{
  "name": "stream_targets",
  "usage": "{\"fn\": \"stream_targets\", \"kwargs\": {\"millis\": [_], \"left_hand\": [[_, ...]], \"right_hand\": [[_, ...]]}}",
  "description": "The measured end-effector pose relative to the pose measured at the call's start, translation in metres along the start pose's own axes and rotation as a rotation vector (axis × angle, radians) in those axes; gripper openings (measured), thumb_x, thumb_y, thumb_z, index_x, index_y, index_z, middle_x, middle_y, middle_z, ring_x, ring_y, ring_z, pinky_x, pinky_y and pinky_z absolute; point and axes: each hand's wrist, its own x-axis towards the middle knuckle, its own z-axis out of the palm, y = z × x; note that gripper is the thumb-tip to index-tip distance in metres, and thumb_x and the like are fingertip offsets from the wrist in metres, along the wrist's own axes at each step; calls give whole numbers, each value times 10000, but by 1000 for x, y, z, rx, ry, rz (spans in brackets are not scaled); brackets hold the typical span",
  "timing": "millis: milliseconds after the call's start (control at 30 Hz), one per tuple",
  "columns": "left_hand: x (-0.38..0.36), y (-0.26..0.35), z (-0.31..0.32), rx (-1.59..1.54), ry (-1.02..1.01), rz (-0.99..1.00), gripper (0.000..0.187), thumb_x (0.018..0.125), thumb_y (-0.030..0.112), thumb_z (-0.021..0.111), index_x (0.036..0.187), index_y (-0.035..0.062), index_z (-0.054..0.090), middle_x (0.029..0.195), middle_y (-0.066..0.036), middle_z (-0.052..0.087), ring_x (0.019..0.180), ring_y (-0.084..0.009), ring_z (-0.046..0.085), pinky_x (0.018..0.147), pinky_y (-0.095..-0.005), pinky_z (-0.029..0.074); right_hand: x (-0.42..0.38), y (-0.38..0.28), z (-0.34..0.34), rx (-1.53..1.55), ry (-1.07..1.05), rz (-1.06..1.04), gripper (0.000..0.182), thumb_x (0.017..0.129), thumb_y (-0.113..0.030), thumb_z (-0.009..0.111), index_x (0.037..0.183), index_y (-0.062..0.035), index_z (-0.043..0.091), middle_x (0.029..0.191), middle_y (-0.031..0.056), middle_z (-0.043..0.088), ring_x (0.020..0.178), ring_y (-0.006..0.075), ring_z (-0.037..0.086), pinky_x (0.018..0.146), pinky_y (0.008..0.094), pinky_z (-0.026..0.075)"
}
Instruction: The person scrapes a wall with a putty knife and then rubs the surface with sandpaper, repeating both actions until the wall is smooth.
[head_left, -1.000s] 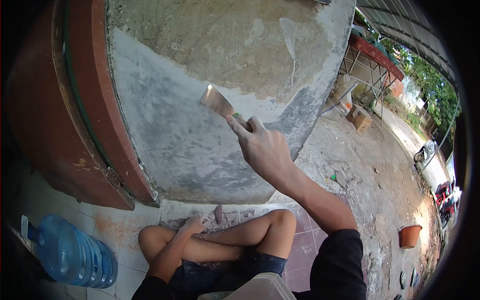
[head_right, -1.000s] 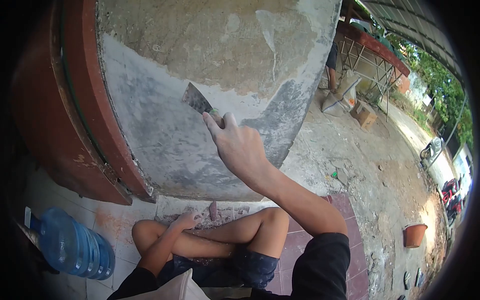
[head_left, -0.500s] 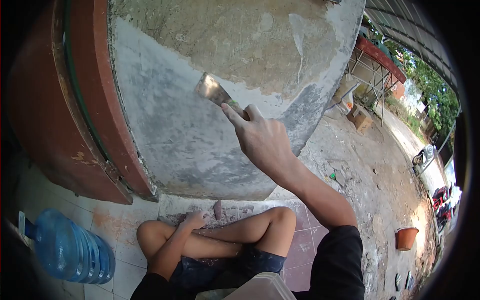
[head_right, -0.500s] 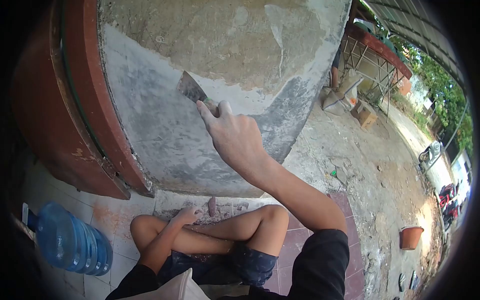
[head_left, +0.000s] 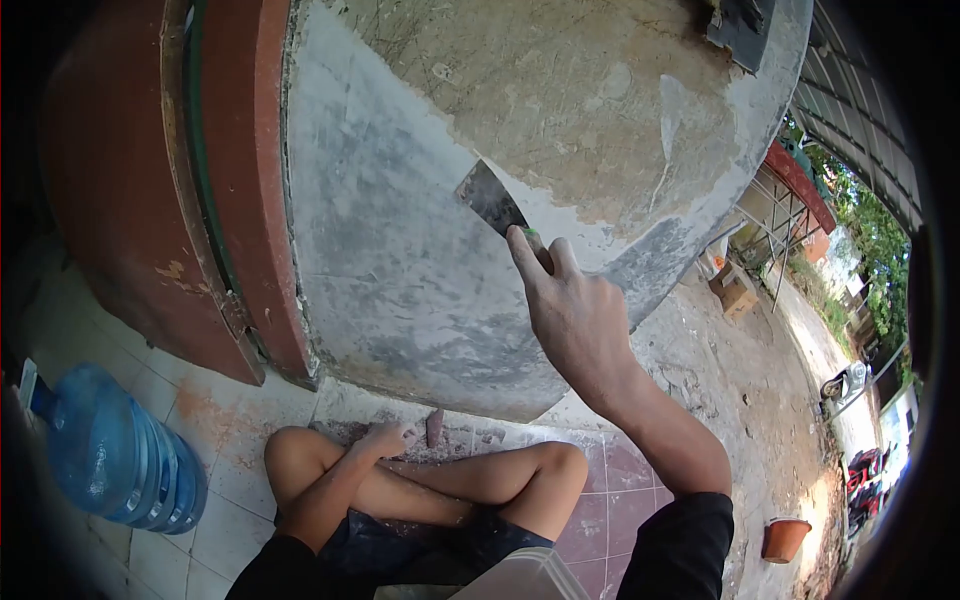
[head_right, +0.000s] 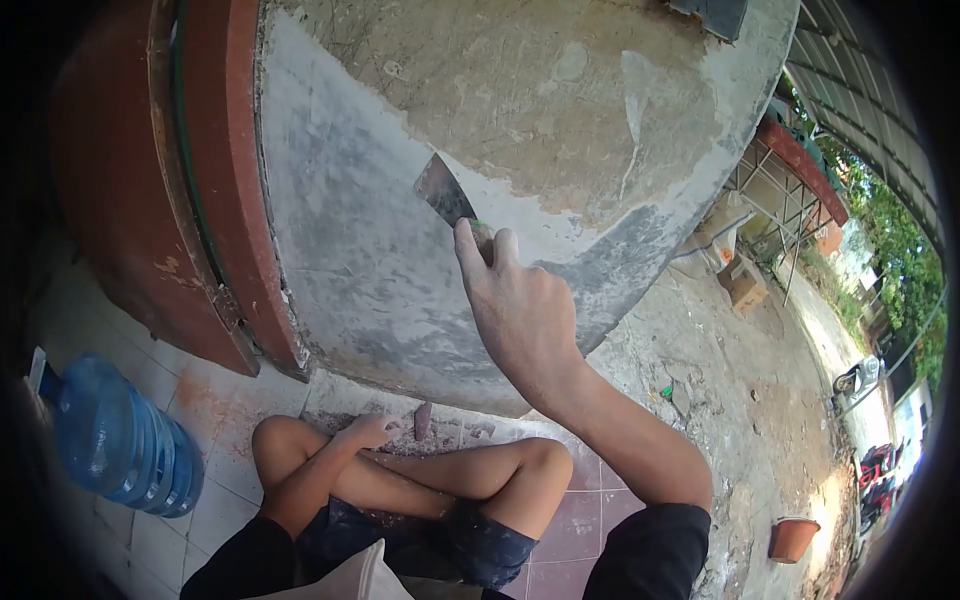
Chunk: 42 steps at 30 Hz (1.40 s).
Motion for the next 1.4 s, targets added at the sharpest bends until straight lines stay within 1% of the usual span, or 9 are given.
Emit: {"fn": "stream_targets", "kwargs": {"millis": [333,400,467,633,733,933,1000,1233,1400], "left_hand": [[-9,-8,2,71,43,73,256,880,273,586,1036,114,712,1003,-153,715,960,-351,674,835,-432,530],[-8,-7,3,114,27,74,335,904,357,606,1097,103,709,1012,-172,714,973,-358,675,856,-432,522],[-3,-3,0,110,-39,51,331,907,350,597,1101,105,708,1021,-175,711,981,-361,671,864,-435,519],[-3,-12,6,84,-51,88,320,921,331,562,1105,113,706,1049,-174,704,1008,-368,658,889,-443,509],[4,-20,15,161,-148,69,310,911,319,554,1095,127,712,1073,-193,691,1031,-374,646,907,-462,509],[-13,-2,2,31,-112,-16,452,928,399,569,1266,105,626,1230,-202,639,1152,-393,593,998,-451,467],[-13,-6,11,47,-53,57,527,918,436,579,1313,87,583,1271,-203,617,1182,-384,579,1014,-444,456],[-16,-2,9,178,-187,-28,537,892,445,607,1293,88,596,1251,-210,626,1162,-386,590,994,-456,468],[-7,-24,21,149,-137,16,500,885,429,616,1260,99,620,1189,-215,653,1126,-385,611,958,-452,490]], "right_hand": [[10,-7,-4,27,0,-4,528,815,-43,595,1338,-51,522,875,147,570,484,237,629,415,344,515],[10,-8,-4,24,-16,22,528,815,-45,596,1337,-55,520,854,153,570,489,242,630,417,347,514],[8,-6,-9,36,-16,18,530,821,-49,592,1345,-57,512,836,156,571,491,243,632,416,349,513],[9,-9,0,-3,-84,22,561,840,-69,586,1391,-127,501,794,142,570,490,241,629,413,349,508],[8,-5,-1,-31,-97,56,568,851,-79,576,1407,-166,498,765,130,575,495,241,631,419,354,512],[9,-1,3,-6,-114,88,577,868,-87,564,1426,-219,496,725,138,579,486,263,631,423,377,516],[10,1,6,-13,-68,59,591,869,-90,567,1438,-228,486,723,136,578,471,262,624,413,380,510],[17,3,5,0,-70,52,588,868,-79,563,1435,-215,488,735,153,577,483,275,626,423,382,511],[6,3,0,3,-149,64,582,867,-62,552,1432,-187,488,738,159,582,516,273,638,446,379,521]]}}
